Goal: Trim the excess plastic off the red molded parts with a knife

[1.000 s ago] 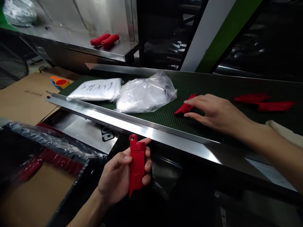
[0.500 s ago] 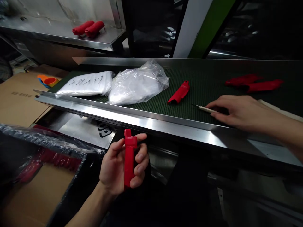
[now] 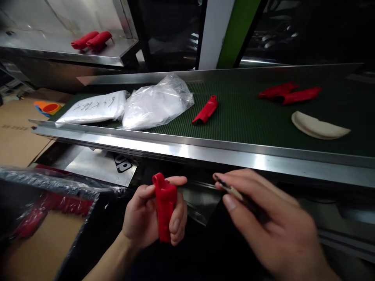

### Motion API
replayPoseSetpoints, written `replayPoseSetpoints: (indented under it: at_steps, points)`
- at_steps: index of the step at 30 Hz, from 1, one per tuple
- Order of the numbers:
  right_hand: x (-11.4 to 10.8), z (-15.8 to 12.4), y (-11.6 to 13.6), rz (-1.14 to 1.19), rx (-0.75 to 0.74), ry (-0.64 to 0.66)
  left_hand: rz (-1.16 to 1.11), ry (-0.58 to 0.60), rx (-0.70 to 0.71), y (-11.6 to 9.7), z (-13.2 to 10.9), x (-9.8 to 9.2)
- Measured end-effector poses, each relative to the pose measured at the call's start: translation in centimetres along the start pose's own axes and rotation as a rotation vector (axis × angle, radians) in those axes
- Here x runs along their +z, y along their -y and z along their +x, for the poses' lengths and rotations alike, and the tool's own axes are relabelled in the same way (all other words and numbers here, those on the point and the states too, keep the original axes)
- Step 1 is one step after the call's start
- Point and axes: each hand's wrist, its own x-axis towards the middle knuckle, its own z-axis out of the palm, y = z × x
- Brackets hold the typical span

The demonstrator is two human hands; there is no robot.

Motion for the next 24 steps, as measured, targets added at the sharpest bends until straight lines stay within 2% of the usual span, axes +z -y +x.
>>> replayPoseSetpoints:
  at_steps: [4,8,11,15,17,22,24]
  points:
    - [2.4,-2.9,0.0,0.306,0.226,0.032,0.074,-0.102,-0.01,0.6,0.2,0.9]
    - [3.6,-4.6,-0.2,0.467,0.334,0.004,0.136,-0.234,-0.002,1.0,0.6,1.6]
    - [3.7,-5.2,-0.5,0.52,0.389,-0.009,0.213,-0.312,0.024,1.3,0.7,1.7]
    - [3.6,-5.4,-0.7,0.481,0.485,-0.055,0.265,-0.353,0.069,2.0,0.7,1.8]
    - [4.1,-5.7,-0.5,0.517,0.576,-0.019,0.272,-0.405,0.138,2.2,0.8,2.0]
    - [6.2,-6.3,0.3,0.79,0.791,0.236,0.272,-0.527,0.378,2.3,1.1,2.2]
    - [6.7,-6.0,0.6,0.909,0.869,0.217,0.37,-0.552,0.424,2.2,0.8,2.1]
